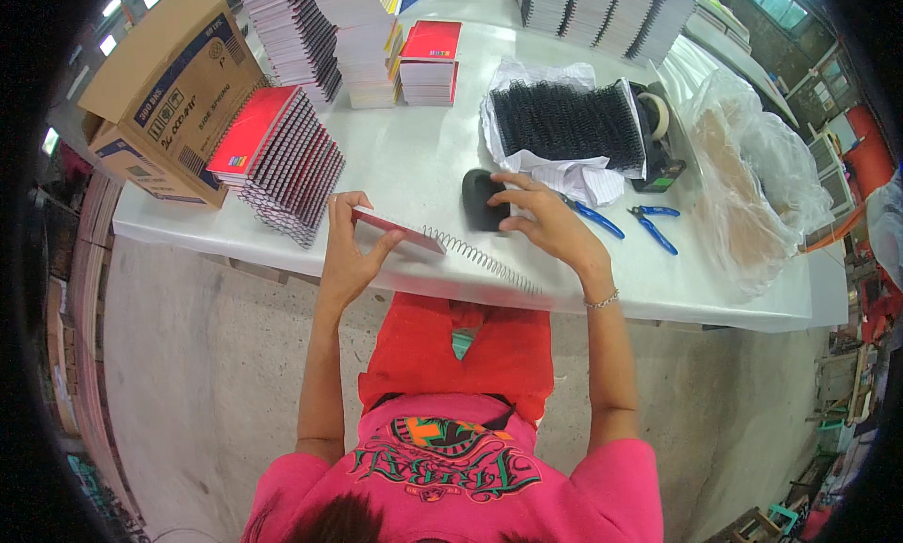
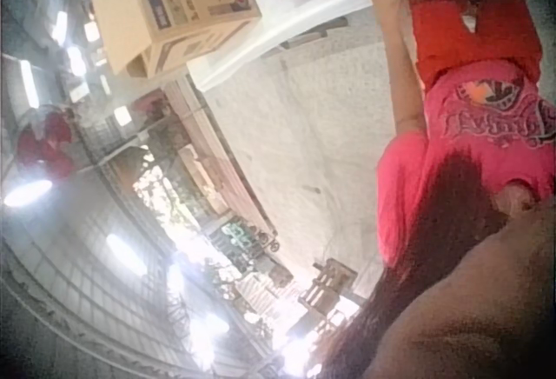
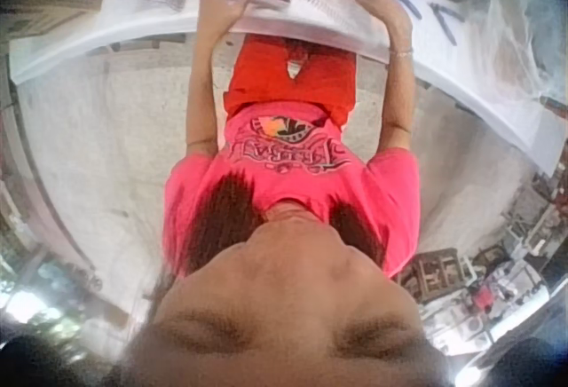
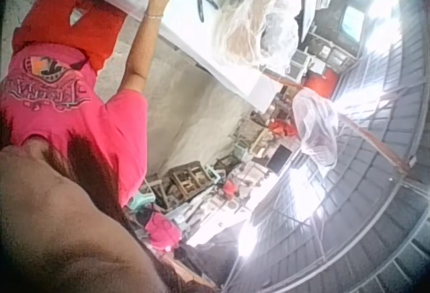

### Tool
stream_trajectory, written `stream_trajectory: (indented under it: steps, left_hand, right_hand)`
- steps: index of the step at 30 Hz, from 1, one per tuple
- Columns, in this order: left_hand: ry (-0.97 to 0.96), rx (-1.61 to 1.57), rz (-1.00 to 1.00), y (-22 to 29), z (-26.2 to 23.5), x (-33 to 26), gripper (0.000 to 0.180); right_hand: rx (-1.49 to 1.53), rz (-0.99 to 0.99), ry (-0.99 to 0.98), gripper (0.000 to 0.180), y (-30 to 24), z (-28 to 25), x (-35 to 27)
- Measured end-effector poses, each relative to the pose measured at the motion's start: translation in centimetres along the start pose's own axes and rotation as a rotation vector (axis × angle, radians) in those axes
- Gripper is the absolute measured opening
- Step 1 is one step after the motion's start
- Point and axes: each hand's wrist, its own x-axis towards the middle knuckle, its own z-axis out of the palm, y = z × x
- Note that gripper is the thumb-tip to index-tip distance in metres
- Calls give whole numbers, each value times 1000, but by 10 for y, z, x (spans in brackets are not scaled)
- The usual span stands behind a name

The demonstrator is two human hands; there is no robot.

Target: The person manually assembles spiral notebooks by inserting a wire coil into the punched holes of the paper and covers, then uses a pair of pliers to bend and secure the ends of the coil.

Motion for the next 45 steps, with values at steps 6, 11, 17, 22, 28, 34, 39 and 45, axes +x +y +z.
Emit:
stream_trajectory:
  steps: [6,11,17,22,28,34,39,45]
  left_hand:
    - [-48,-31,40,-2,13,1,68]
    - [-21,-15,70,-1,17,0,75]
    - [-26,-37,46,-1,18,-2,77]
    - [-52,-37,47,0,19,-1,75]
    - [-45,-105,40,0,21,1,75]
    - [-83,-180,-11,-2,21,-1,80]
    - [-94,-231,-36,-3,22,2,90]
    - [-121,-418,-100,-9,25,1,93]
  right_hand:
    - [-26,-80,90,29,18,12,3]
    - [1192,79,-101,25,18,9,-10]
    - [758,201,-173,15,-27,-6,-11]
    - [610,-108,-209,20,-33,-12,-17]
    - [352,91,-63,28,-28,-10,-4]
    - [643,295,-19,29,-40,-4,2]
    - [-57,59,116,29,-48,-1,8]
    - [227,167,11,27,-56,-5,9]
